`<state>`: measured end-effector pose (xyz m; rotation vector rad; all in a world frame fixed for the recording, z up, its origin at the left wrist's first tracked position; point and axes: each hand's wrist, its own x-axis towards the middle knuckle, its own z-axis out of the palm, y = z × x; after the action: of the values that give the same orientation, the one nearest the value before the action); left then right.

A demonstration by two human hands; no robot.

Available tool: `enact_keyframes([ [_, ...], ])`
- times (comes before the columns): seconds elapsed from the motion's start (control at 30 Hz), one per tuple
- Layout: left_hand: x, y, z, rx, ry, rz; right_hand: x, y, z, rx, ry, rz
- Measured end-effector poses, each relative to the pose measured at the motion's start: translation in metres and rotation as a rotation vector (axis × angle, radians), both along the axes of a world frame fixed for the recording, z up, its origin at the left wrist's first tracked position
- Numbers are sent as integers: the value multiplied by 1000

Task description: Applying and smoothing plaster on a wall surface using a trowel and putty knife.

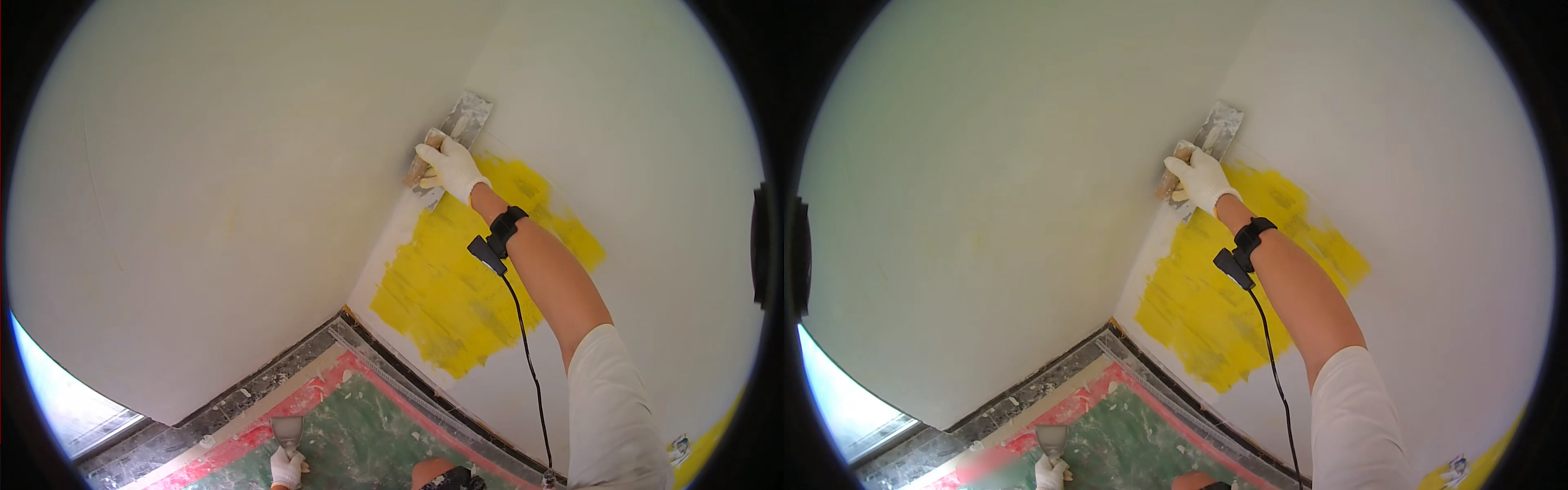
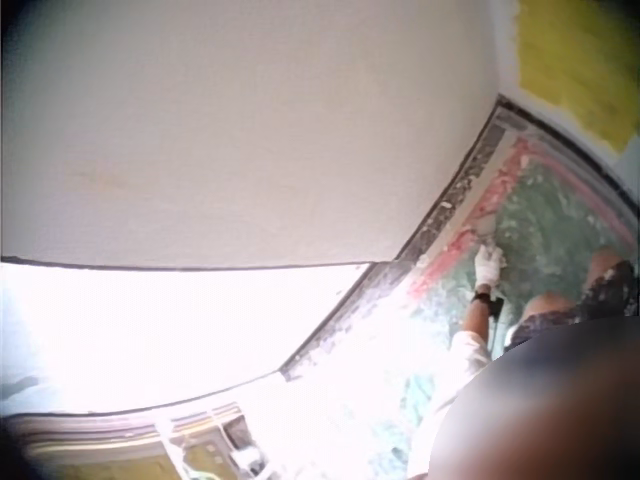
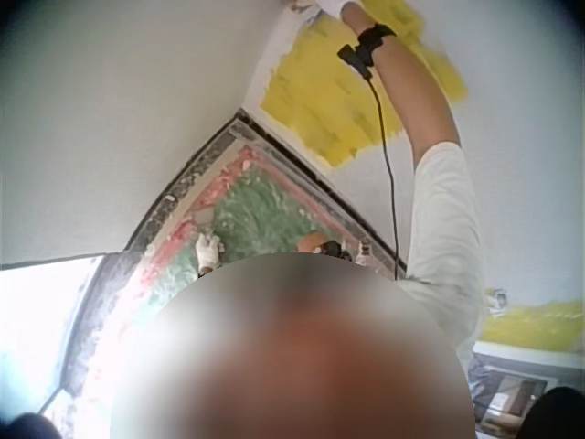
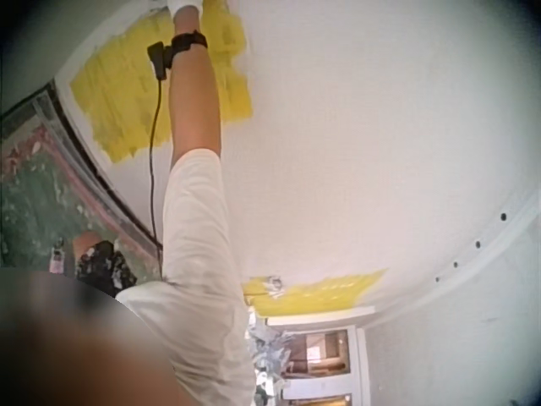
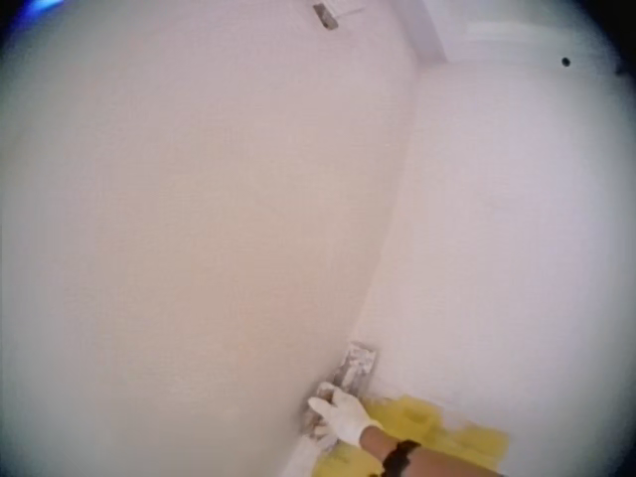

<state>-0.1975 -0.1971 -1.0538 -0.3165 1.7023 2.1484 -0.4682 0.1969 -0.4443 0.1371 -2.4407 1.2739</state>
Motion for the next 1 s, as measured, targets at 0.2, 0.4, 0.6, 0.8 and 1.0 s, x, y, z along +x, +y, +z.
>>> enact_keyframes([
  [0.2,-4,-2,-36,-69,123,-6,19,-15,4,-42,65,-27],
  [0.4,-10,9,-32,-49,146,22,25,-13,4,50,229,-246],
  [0.6,-5,-1,-33,-58,104,48,108,31,-17,-172,113,-203],
  [0.8,-7,-1,21,-6,-61,61,154,88,8,-214,-31,-228],
  [1.0,-9,-5,39,47,-66,124,218,164,-12,-38,-34,-132],
])
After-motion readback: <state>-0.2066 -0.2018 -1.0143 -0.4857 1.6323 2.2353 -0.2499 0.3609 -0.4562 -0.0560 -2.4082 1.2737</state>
